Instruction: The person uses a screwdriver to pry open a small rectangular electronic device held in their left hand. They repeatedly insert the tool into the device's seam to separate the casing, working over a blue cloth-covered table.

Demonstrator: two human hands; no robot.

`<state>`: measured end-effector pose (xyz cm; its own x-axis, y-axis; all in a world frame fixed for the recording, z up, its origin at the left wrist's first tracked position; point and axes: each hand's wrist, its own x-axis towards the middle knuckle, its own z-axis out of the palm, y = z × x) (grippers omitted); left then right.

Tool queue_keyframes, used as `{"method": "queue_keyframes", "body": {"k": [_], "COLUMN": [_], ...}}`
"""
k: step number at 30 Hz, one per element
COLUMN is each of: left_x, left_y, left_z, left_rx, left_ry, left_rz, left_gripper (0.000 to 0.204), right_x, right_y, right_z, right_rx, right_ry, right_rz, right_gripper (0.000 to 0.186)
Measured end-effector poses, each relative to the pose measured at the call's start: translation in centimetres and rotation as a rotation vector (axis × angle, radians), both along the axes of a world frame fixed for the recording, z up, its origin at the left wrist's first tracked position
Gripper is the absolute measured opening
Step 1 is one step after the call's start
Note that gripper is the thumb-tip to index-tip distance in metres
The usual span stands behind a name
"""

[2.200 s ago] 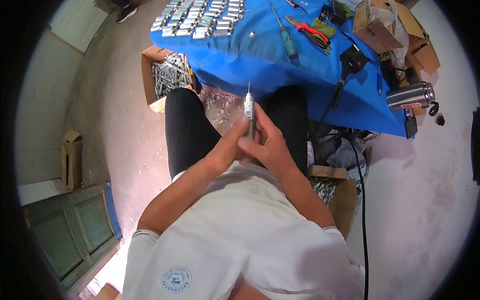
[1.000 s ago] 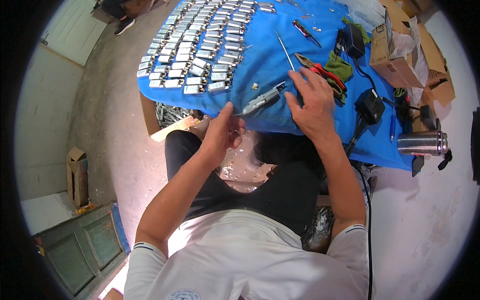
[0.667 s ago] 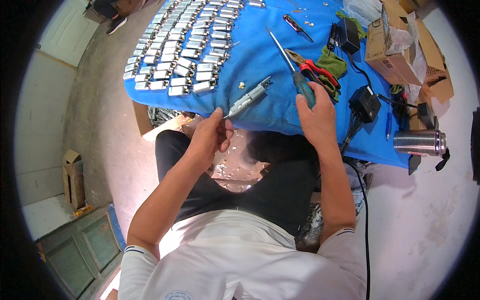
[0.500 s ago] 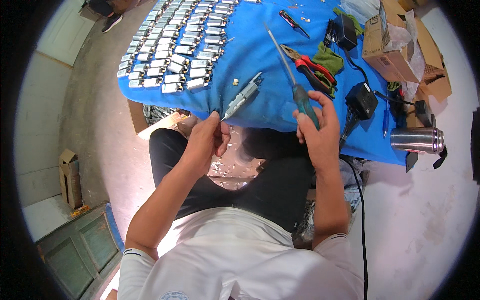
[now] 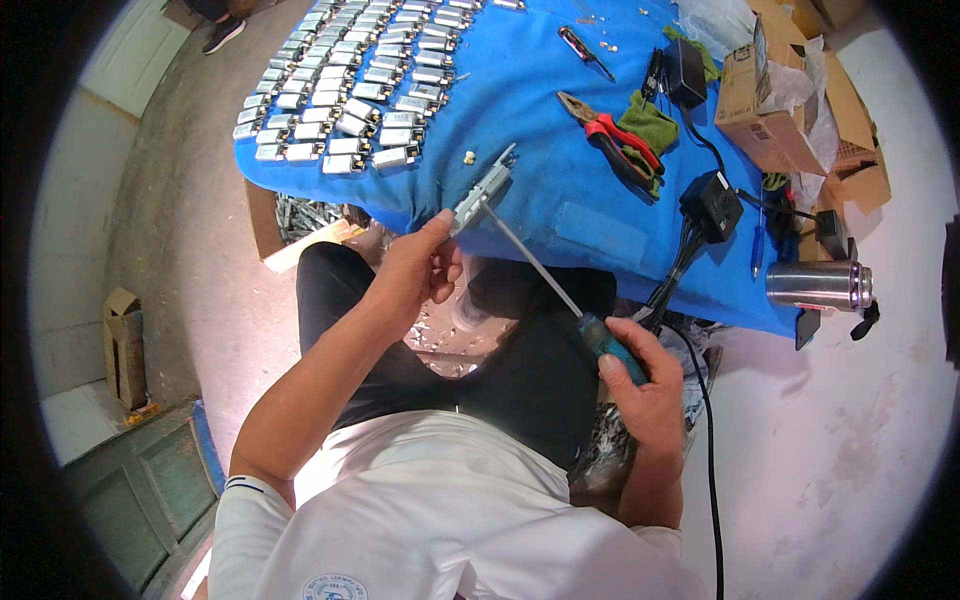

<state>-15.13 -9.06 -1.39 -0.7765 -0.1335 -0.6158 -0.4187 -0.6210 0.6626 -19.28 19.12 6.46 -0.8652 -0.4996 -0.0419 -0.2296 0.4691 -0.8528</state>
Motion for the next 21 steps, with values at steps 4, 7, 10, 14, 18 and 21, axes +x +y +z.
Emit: {"method": "queue_keyframes", "body": {"k": [4, 7, 10, 14, 18, 21], "left_x": [-0.1, 0.1, 0.1, 0.0, 0.1, 0.2], "left_y": [0.2, 0.3, 0.3, 0.5, 0.4, 0.3], "left_z": [-0.7, -0.6, -0.8, -0.8, -0.7, -0.8], "left_rx": [-0.029, -0.026, -0.02, -0.028, -0.026, -0.022], "left_ry": [0.053, 0.078, 0.095, 0.097, 0.085, 0.088], "left_rz": [-0.042, -0.023, -0.023, -0.02, -0.015, -0.01], "left_gripper": [0.046, 0.047, 0.047, 0.046, 0.046, 0.046], "right_x": [0.2, 0.2, 0.1, -0.3, -0.6, -0.5], "right_y": [-0.1, -0.2, -0.5, -0.5, -1.1, -1.5], "right_z": [0.0, -0.4, 0.0, -0.3, 0.0, 0.4], "right_rx": [0.048, 0.039, 0.055, 0.093, 0.16, 0.207], "right_ry": [0.063, 0.144, 0.21, 0.344, 0.493, 0.51], "right_rz": [0.01, 0.007, 0.01, 0.085, 0.126, 0.039], "right_gripper": [0.032, 0.033, 0.032, 0.031, 0.036, 0.04]}}
